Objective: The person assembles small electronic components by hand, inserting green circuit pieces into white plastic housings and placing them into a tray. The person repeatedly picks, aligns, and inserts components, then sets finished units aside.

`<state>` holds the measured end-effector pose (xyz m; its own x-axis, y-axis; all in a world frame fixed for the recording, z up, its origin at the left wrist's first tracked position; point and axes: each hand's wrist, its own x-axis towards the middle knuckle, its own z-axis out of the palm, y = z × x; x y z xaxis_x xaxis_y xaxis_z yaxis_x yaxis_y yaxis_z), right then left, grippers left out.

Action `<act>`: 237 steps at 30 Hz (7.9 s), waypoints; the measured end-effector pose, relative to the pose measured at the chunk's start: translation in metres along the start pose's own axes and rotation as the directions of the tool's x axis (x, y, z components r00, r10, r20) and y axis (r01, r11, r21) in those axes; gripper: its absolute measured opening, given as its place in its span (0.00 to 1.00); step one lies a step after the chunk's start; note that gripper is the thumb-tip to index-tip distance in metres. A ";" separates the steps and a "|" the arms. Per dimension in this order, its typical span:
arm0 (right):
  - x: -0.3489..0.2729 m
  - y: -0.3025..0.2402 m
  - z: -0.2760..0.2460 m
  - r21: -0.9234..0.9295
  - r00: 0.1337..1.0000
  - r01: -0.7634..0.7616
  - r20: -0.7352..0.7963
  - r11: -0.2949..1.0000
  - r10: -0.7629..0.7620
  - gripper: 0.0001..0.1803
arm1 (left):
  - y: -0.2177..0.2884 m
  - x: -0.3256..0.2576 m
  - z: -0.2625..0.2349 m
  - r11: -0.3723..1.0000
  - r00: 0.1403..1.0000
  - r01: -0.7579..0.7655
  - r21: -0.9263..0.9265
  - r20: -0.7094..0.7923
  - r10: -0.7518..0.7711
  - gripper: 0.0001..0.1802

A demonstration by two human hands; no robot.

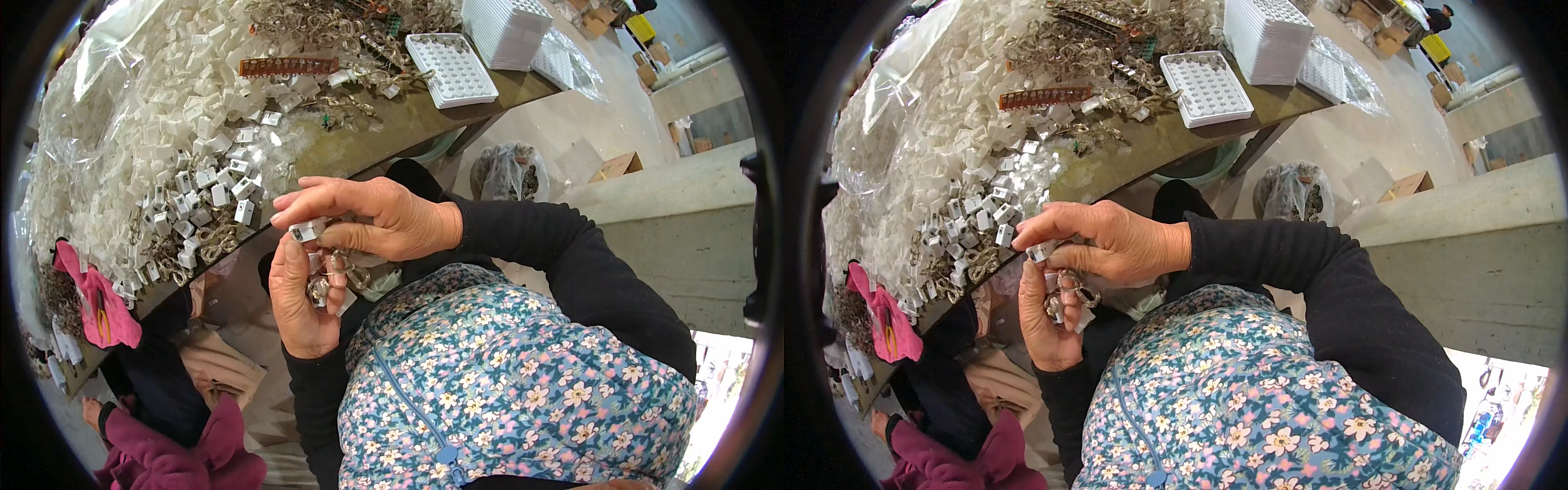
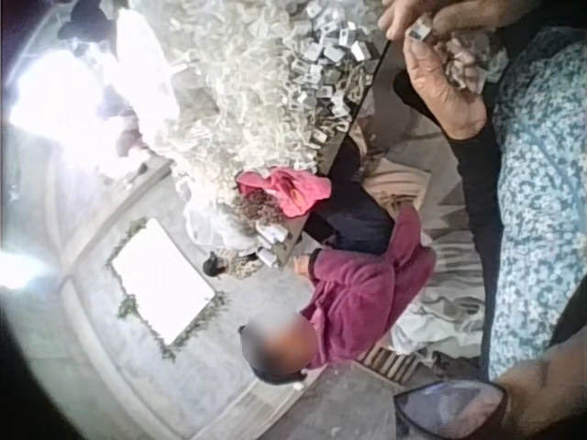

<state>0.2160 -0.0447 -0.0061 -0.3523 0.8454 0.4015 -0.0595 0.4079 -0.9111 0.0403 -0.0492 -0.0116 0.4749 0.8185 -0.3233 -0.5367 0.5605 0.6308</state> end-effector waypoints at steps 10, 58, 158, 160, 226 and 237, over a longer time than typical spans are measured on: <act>-0.003 0.001 0.000 -0.018 0.995 0.004 -0.104 1.000 -0.005 0.16 | 0.001 0.003 0.003 0.997 0.997 -0.078 0.016 -0.012 0.078 0.20; 0.020 -0.011 -0.014 -0.511 0.984 0.104 -0.075 0.853 -0.164 0.07 | -0.004 0.000 0.004 0.997 0.998 -0.054 0.055 -0.039 0.057 0.19; 0.009 0.011 -0.001 0.197 0.926 -0.153 -0.312 0.968 0.210 0.02 | 0.008 0.003 -0.057 0.917 0.997 0.004 -0.399 -0.064 -0.033 0.25; 0.011 0.007 -0.002 0.197 0.920 -0.225 -0.280 0.954 0.275 0.02 | 0.009 0.004 -0.053 0.909 0.999 0.040 -0.415 -0.011 -0.049 0.24; 0.032 -0.017 0.008 -0.385 0.995 -0.025 0.080 0.922 0.060 0.07 | 0.015 -0.002 -0.014 0.981 0.982 -0.190 0.038 -0.006 0.190 0.18; 0.029 0.002 0.021 -0.570 0.983 0.166 0.156 0.805 -0.092 0.09 | 0.006 -0.003 -0.024 0.986 0.986 -0.155 0.065 -0.059 0.159 0.19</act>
<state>0.1865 -0.0268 0.0015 -0.4870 0.7399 0.4640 0.4258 0.6650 -0.6135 0.0188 -0.0454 -0.0234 0.3415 0.9032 -0.2600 -0.5576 0.4174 0.7175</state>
